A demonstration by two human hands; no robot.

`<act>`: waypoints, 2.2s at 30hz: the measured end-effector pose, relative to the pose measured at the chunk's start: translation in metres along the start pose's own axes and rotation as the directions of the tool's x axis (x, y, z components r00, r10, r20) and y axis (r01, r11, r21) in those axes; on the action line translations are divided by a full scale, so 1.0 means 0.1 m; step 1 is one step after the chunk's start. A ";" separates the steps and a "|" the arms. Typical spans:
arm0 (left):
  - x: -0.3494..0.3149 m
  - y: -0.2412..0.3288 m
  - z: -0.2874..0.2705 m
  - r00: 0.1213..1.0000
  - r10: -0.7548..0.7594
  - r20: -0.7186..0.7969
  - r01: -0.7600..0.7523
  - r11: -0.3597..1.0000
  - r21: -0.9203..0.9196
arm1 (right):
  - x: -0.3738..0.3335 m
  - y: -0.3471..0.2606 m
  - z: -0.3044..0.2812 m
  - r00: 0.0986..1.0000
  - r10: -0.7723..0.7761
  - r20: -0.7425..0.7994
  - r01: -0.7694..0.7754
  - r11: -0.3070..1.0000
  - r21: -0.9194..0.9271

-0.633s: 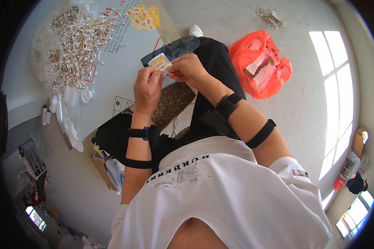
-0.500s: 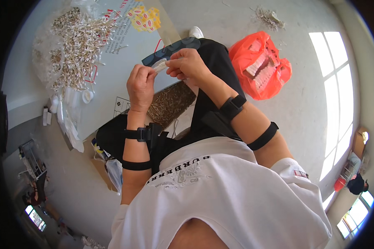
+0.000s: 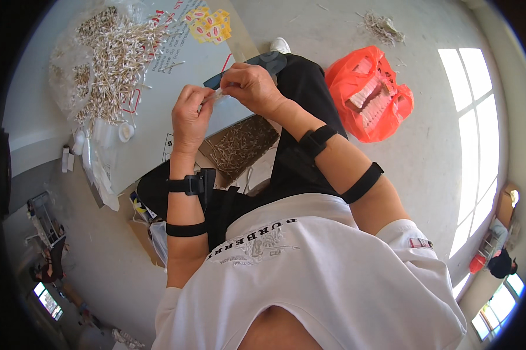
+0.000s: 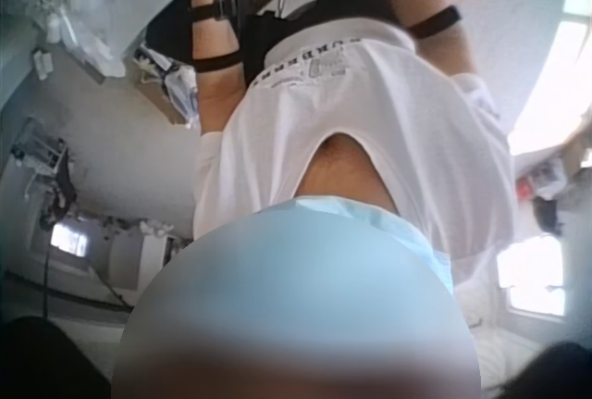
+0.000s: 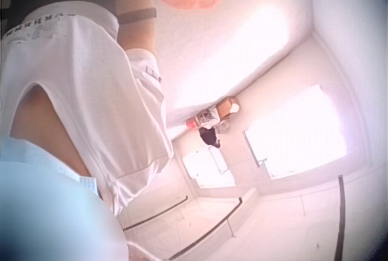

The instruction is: The recorder is seen counting and packaging cotton swabs into small plastic containers and then putting them into a larger plastic bag.

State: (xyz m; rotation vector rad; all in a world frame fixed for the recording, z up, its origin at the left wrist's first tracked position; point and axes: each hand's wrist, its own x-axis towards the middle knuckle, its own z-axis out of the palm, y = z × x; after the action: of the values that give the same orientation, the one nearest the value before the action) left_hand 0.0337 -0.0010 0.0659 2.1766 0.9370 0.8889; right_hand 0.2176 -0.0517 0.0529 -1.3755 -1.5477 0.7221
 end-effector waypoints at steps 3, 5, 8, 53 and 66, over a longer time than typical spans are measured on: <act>0.01 -0.04 0.01 0.996 0.090 -0.012 -0.088 0.990 0.111 | 0.04 0.00 0.01 0.999 0.025 0.019 -0.026 0.999 0.028; 0.03 -0.03 0.02 0.998 0.057 -0.016 -0.056 0.996 0.076 | 0.05 0.01 0.01 1.000 0.005 0.006 -0.005 1.000 0.016; 0.06 0.01 0.03 0.999 -0.051 -0.004 0.051 0.998 -0.031 | 0.06 0.02 0.03 1.000 -0.004 0.011 0.004 1.000 0.019; 0.12 -0.04 0.00 0.999 0.045 0.024 -0.047 0.990 0.131 | 0.09 0.07 0.07 0.992 -0.125 -0.025 0.125 0.992 -0.016; 0.15 -0.04 -0.02 0.995 0.061 0.082 -0.072 0.988 0.134 | 0.07 0.09 -0.09 0.998 -0.056 0.037 0.055 0.998 0.028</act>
State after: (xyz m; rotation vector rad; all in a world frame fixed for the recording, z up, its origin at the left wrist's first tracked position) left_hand 0.0388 0.0133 0.0690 2.3537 0.9165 0.7854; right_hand 0.2301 -0.0449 0.0508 -1.3006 -1.5934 0.7362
